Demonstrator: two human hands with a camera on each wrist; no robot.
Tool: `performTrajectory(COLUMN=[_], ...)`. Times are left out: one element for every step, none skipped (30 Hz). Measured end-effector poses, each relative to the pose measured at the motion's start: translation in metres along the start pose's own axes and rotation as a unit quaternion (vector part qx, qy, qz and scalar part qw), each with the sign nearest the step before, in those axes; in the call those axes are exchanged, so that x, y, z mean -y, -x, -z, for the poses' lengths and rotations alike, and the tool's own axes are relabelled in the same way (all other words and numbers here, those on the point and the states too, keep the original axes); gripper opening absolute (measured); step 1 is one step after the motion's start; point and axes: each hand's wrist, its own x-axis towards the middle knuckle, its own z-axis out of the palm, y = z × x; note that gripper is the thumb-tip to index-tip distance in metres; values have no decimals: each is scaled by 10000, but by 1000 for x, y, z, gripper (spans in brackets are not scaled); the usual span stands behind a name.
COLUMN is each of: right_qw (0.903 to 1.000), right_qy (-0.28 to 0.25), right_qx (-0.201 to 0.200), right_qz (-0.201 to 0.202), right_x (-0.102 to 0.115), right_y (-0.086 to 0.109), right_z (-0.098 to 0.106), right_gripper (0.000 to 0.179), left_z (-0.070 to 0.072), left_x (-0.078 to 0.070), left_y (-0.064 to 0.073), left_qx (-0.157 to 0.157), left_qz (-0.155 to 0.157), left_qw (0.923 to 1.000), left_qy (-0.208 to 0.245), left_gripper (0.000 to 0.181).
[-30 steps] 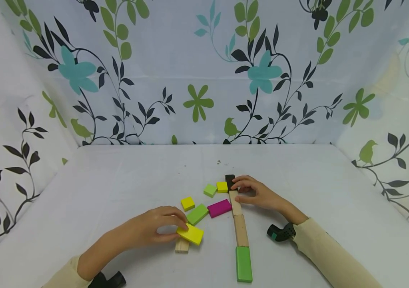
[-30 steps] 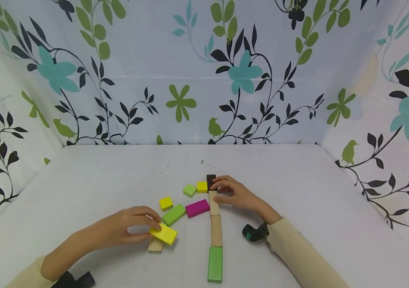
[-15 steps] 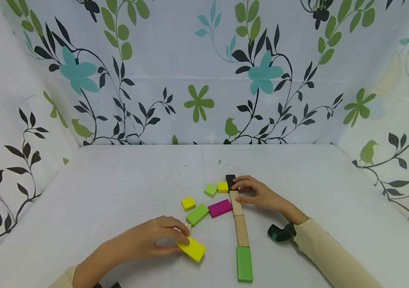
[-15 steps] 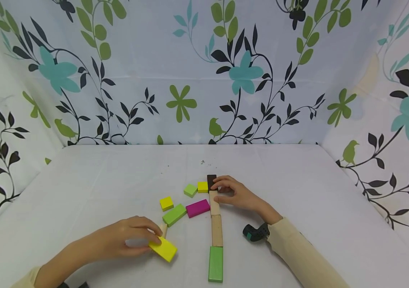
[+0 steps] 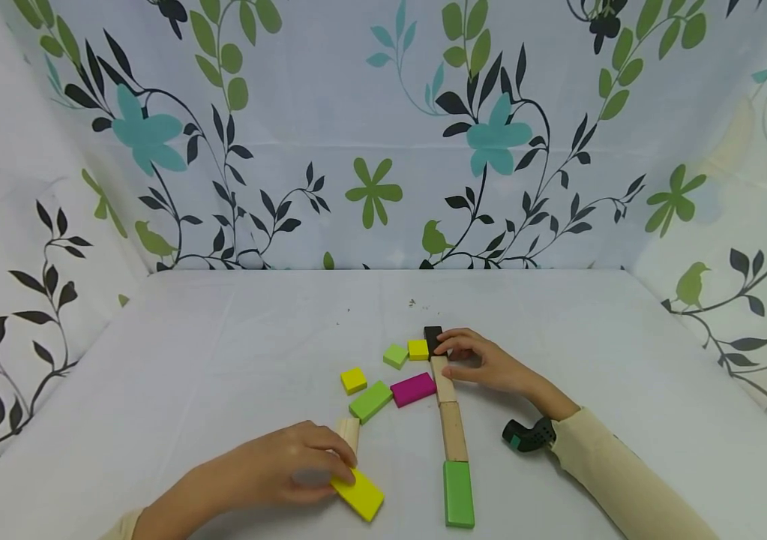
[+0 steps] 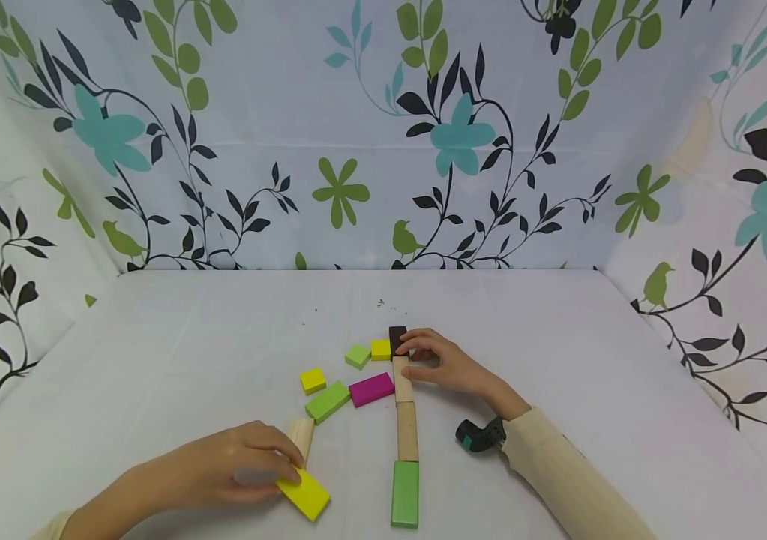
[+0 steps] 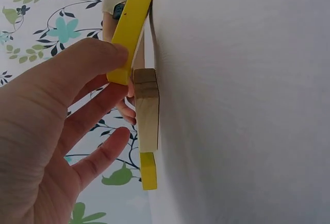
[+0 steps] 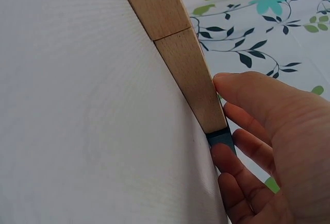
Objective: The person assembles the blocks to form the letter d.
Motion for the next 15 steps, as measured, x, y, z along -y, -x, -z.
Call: performTrajectory(right_qw=[10000, 10000, 10000, 10000, 10000, 10000, 9999, 9999, 9999, 9999, 9999, 10000, 10000, 10000, 10000], right_qy=[-15, -29, -36, -36, -37, -34, -27, -17, -3, 2, 3, 0, -7, -13, -19], right_qx=[8, 15, 24, 26, 29, 33, 29, 24, 20, 15, 16, 15, 14, 15, 15], right_qz=[0, 7, 17, 37, 55, 69, 95, 106, 103, 104, 100, 96, 96, 85, 82], right_x=[0, 0, 0, 0, 0, 1, 1, 1, 1, 1, 1, 1, 1, 0, 0], right_y=[0, 0, 0, 0, 0, 0, 0, 0, 0, 0, 0, 0, 0, 0, 0], right_z=[0, 0, 0, 0, 0, 0, 0, 0, 0, 1, 1, 1, 1, 0, 0], right_gripper=[31, 31, 31, 31, 31, 30, 30, 30, 30, 30, 30, 30, 30, 30, 30], left_z=[-1, -1, -2, -2, -2, -3, -3, -3, -3, -3, -3, -3, -4, -4, -4], left_x=[0, 0, 1, 1, 2, 2, 3, 3, 3, 3, 4, 4, 4, 4, 4], left_y=[0, 0, 0, 0, 0, 0, 0, 0, 0, 0, 0, 0, 0, 0, 0], left_qx=[3, -15, -30, -56, -96, -119, -139, -142, -136, -121, -96, -64, -39, -16, 6], left_qz=[-16, -72, -112, -186, -271, -329, -379, -406, -417, -436, -426, -407, -399, -396, -394], left_qw=[10000, 10000, 9999, 9997, 9994, 9991, 9989, 9987, 9987, 9986, 9987, 9988, 9989, 9988, 9987], left_qy=[-13, -64, -83, -142, -193, -229, -253, -265, -266, -275, -262, -258, -262, -283, -308], left_gripper=[24, 24, 24, 23, 23, 23, 23, 23, 23, 23, 23, 23, 23, 24, 24])
